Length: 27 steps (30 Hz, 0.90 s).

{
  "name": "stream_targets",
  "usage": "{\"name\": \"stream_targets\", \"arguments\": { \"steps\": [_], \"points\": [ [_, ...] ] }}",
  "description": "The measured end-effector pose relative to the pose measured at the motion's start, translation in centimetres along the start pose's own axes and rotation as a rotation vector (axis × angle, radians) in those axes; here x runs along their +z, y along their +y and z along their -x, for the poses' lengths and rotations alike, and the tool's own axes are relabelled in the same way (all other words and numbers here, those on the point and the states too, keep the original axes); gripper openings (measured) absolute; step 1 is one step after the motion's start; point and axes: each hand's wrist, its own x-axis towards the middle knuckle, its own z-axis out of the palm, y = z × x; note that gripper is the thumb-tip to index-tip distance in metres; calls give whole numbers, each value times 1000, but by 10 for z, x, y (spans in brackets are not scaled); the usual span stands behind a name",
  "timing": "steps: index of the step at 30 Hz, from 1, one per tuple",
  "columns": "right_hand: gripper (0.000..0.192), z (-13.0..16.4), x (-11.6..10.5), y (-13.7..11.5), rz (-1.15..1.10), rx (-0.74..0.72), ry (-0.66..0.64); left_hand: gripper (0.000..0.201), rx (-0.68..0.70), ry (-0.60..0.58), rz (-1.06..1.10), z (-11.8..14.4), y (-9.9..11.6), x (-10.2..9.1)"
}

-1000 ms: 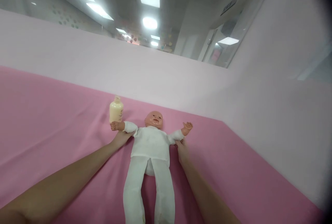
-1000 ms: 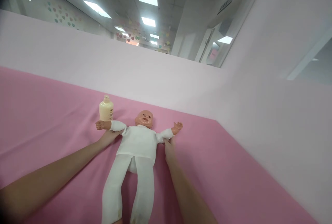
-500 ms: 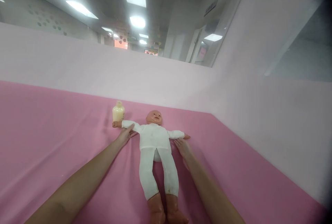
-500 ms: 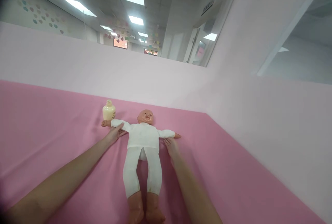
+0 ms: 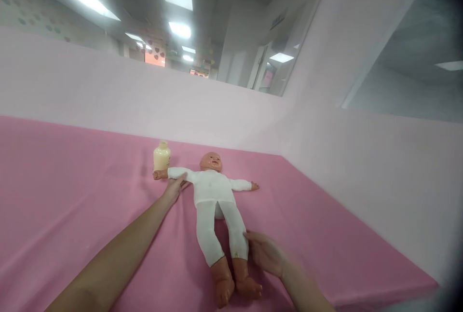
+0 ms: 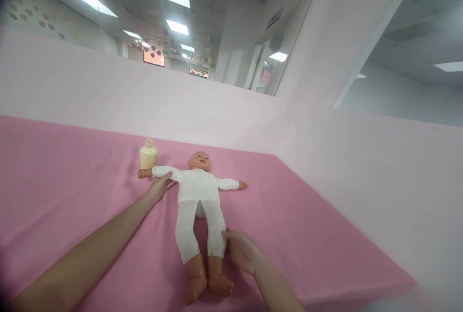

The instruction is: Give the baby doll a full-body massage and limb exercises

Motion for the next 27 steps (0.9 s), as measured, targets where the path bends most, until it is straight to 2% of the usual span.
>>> {"name": "stream_targets", "arguments": {
  "steps": [2,4,7,9,14,18,21,22,25,27],
  "points": [
    [20,18,2,5,-186,237,-179,39,30,2,27,-1,-3,0],
    [27,30,1,12,-309,368,-229,44,81,17,12,-2,-7,-1],
    [36,33,-7,19,-443,442,-248,51,147,67,-75,-5,-12,-4],
    [41,24,-13,22,-489,426,-340,54,168,94,-124,-6,-14,-6],
    [59,-31,-21,12,-300,329,-674,49,227,87,-325,-5,-9,-4],
    [66,-86,-10,-9,-284,259,-890,38,260,47,-449,1,-7,5],
    [68,-120,3,-14,-348,236,-887,34,312,-22,-536,7,-8,12],
    [67,-130,7,-12,-365,230,-872,35,371,-99,-618,9,-8,14],
    [68,-150,11,5,-391,285,-843,33,569,-293,-815,12,-11,16],
    [66,-156,8,20,-413,295,-850,33,608,-317,-942,12,-13,15]
  ]
}}
